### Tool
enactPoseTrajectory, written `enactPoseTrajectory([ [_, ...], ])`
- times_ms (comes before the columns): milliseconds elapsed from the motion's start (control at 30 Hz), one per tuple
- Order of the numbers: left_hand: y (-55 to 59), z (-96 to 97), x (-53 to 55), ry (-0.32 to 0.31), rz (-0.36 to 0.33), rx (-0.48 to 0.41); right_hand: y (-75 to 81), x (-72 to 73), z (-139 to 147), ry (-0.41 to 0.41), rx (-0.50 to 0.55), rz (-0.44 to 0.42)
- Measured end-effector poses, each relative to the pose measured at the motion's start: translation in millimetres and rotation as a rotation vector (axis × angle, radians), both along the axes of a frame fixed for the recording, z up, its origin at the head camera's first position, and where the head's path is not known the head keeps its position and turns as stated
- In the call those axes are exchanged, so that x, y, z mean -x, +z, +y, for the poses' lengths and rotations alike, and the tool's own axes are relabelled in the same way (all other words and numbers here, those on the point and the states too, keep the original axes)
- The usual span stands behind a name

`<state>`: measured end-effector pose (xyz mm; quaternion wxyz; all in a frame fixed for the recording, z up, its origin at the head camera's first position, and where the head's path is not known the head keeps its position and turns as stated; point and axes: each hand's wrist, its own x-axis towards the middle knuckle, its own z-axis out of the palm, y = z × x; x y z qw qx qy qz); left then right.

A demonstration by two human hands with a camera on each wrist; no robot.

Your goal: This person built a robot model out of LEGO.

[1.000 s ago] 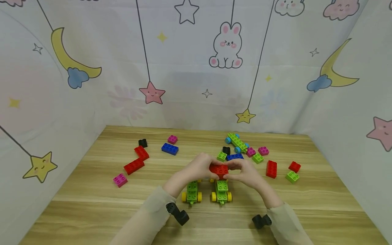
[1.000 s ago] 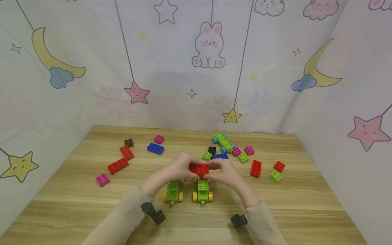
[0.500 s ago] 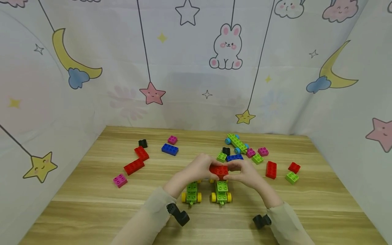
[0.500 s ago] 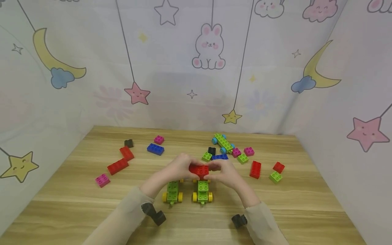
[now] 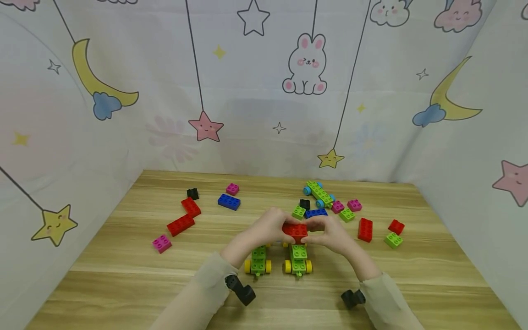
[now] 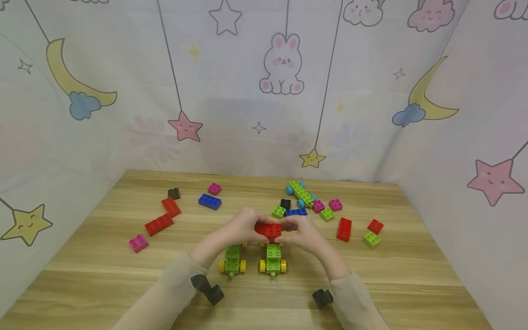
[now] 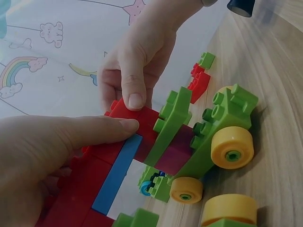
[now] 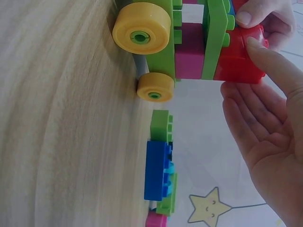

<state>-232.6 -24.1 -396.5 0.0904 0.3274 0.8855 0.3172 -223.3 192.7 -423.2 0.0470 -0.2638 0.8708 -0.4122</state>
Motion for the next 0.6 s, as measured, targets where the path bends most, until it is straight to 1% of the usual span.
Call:
enactPoseTrajectory([
  [100, 0.0, -0.2, -0.4, 0.0, 0.01, 0.006, 0.0, 0.0, -0.3, 0.003, 0.005, 0.001],
  [367, -0.1, -0.1, -0.9, 0.005, 0.006, 0.002, -0.1, 0.4, 0.1, 0.006, 0.004, 0.004],
  [600, 0.1, 0.0, -0.9, 0.014, -0.007, 0.007, -1.5, 0.6, 0.3, -0.001, 0.029, -0.027],
])
